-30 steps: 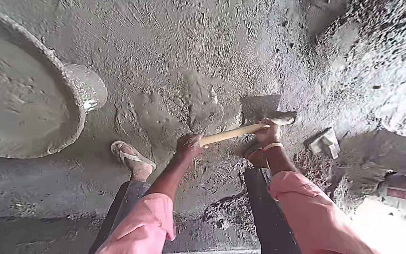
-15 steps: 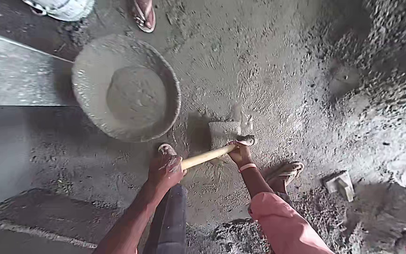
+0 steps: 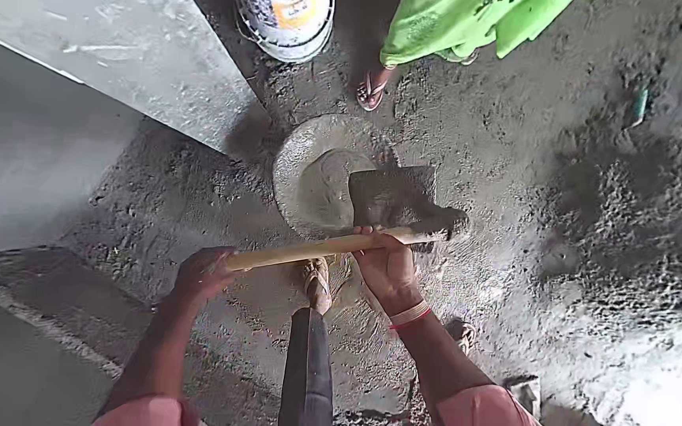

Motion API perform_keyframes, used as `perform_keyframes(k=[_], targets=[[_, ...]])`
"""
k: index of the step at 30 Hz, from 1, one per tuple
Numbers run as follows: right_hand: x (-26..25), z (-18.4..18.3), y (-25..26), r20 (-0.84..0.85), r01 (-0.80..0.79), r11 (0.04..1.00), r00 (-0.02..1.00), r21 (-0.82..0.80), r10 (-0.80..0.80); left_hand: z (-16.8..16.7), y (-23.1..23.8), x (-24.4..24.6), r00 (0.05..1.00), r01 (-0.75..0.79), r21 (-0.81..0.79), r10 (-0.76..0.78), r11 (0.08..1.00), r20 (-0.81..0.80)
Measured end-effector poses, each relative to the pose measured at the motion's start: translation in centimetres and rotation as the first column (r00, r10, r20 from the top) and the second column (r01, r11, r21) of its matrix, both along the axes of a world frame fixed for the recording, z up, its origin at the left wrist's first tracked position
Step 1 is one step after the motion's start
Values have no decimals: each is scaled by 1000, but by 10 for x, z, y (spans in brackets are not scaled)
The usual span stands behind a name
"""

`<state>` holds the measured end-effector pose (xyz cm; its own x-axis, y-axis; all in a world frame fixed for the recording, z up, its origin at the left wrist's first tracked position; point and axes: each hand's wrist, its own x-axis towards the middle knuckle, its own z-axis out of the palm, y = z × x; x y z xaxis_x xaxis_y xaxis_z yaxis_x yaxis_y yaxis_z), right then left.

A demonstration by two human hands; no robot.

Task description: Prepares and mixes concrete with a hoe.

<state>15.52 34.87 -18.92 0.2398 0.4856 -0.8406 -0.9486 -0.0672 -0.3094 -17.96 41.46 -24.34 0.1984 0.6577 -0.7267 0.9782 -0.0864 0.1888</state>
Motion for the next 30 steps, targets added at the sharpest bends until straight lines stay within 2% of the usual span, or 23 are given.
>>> perform_keyframes(k=[3, 6, 8, 9, 11, 13, 14, 16, 18, 19, 20, 22, 25, 28, 30], targets=[[-7, -2, 15, 120, -39, 995, 992, 88, 29, -43, -11, 12, 992, -103, -44, 106, 994, 67], [-3, 5, 1, 235, -116, 960, 970, 255, 55, -55, -45, 20, 974, -139, 31, 131, 990, 186], [3, -8, -16, 294, -166, 932, 953, 323, 68, -57, -69, 21, 956, -126, -8, 124, 992, 265], [5, -24, -22, 309, -180, 933, 948, 311, 80, -58, -77, 24, 972, -80, -83, 97, 993, 213], [7, -59, -28, 269, -137, 981, 959, 140, 95, -63, -100, 38, 1000, -28, -221, 27, 975, -7], [16, -84, -18, 162, -33, 998, 986, -47, 40, -61, -118, 60, 982, -36, -158, 5, 987, -191], [26, -94, -19, 114, 12, 999, 993, -38, -7, -57, -123, 70, 970, -39, -66, 22, 997, -242], [50, -109, -49, 29, 47, 988, 998, 150, -52, -35, -133, 90, 962, -6, 115, 37, 993, -270], [82, -113, -101, -53, 108, 943, 994, 314, -96, -6, -154, 117, 959, 62, 141, -20, 988, -284], [103, -116, -118, -83, 149, 927, 988, 344, -128, 1, -159, 138, 961, 92, 128, -54, 988, -271], [125, -116, -136, -106, 195, 927, 980, 320, -169, 8, -168, 160, 961, 113, 88, -87, 990, -262], [171, -121, -171, -121, 271, 951, 959, 149, -255, 9, -190, 207, 948, 186, 12, -176, 983, -264], [249, -159, -222, 16, 308, 947, 951, -90, -308, -37, -215, 291, 893, 297, -195, -344, 935, -291], [328, -206, -279, 189, 317, 932, 940, -174, -285, -104, -231, 383, 887, 383, -311, -440, 870, -137], [382, -240, -313, 318, 355, 914, 905, -199, -282, -152, -238, 446, 886, 440, -282, -463, 853, -18]])
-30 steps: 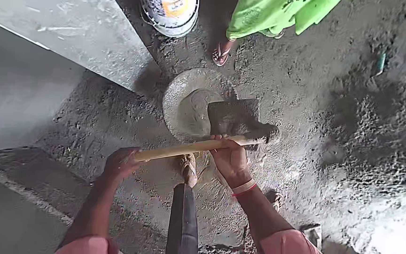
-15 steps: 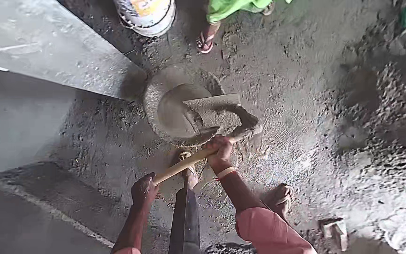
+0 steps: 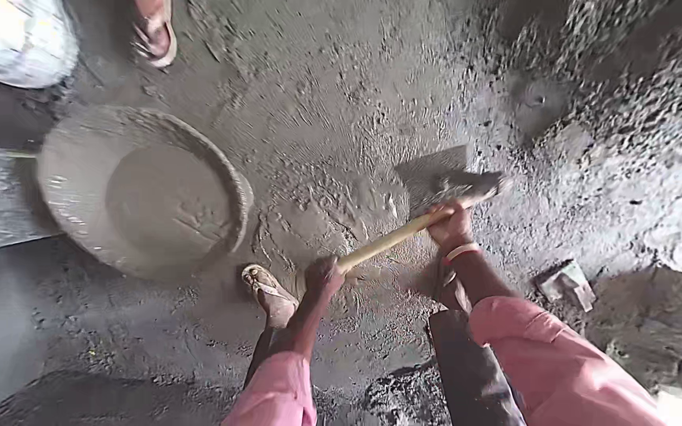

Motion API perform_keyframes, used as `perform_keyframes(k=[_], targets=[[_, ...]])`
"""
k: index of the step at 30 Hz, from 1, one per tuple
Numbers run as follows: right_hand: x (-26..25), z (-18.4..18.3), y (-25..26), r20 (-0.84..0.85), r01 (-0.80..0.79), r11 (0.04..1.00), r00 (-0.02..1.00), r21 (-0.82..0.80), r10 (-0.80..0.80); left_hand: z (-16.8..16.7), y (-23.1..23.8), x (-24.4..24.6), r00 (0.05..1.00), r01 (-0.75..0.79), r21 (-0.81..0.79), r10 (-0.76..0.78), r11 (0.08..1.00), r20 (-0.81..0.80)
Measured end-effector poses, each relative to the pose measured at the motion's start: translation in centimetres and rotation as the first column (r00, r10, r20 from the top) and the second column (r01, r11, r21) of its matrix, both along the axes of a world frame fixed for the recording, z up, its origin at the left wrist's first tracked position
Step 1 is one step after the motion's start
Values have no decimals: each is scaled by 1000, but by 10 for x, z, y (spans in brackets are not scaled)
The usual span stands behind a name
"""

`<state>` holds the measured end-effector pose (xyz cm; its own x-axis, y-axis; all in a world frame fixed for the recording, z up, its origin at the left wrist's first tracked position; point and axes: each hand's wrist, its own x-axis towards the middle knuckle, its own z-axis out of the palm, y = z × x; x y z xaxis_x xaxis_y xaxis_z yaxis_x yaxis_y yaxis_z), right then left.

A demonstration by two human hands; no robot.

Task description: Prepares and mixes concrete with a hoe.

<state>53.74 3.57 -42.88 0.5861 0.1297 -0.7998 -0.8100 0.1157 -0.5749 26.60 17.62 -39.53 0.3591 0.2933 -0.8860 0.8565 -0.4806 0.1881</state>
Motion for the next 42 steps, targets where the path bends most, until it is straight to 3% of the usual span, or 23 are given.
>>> perform_keyframes(k=[4, 7, 11, 15, 18, 20, 24, 27, 30, 33, 36, 39, 42], targets=[[76, -40, -33, 90, 129, 977, 989, -170, -115, -50, 8, 104, 974, 100, 44, -107, 994, 199], [74, -56, -21, 96, 201, 958, 978, -203, -185, -53, 41, 120, 940, 184, 76, -198, 980, 277], [-1, -60, 32, 23, 74, 987, 997, -143, -71, -12, 93, 51, 952, 259, 93, -271, 961, 144], [-98, -57, 107, -232, -48, 988, 973, -144, 13, 36, 121, -54, 984, 127, 45, -120, 991, -134], [-147, -52, 130, -396, -85, 994, 917, -62, 54, 82, 124, -100, 974, 61, 51, -49, 997, -221], [-166, -25, 143, -464, -131, 991, 879, -13, 110, 137, 128, -103, 957, 41, 37, -29, 998, -290], [-206, 86, 166, -506, -196, 980, 842, 30, 184, 256, 143, -142, 942, 6, -2, -6, 1000, -337], [-238, 186, 188, -445, -204, 978, 873, 32, 197, 330, 159, -205, 977, -23, 68, 37, 997, -210], [-282, 265, 211, -355, -233, 968, 901, 91, 250, 363, 178, -292, 990, -121, 177, 132, 977, -49], [-332, 283, 238, -299, -282, 918, 883, 277, 362, 320, 192, -379, 962, -268, 268, 273, 925, 21], [-376, 263, 281, -281, -386, 885, 847, 260, 452, 224, 197, -428, 883, -441, 247, 467, 863, -53], [-398, 249, 308, -212, -444, 860, 842, 250, 496, 146, 195, -436, 805, -574, 278, 593, 770, 21], [-391, 261, 301, -39, -519, 792, 828, 322, 559, 124, 174, -418, 748, -658, 352, 632, 666, 202]])
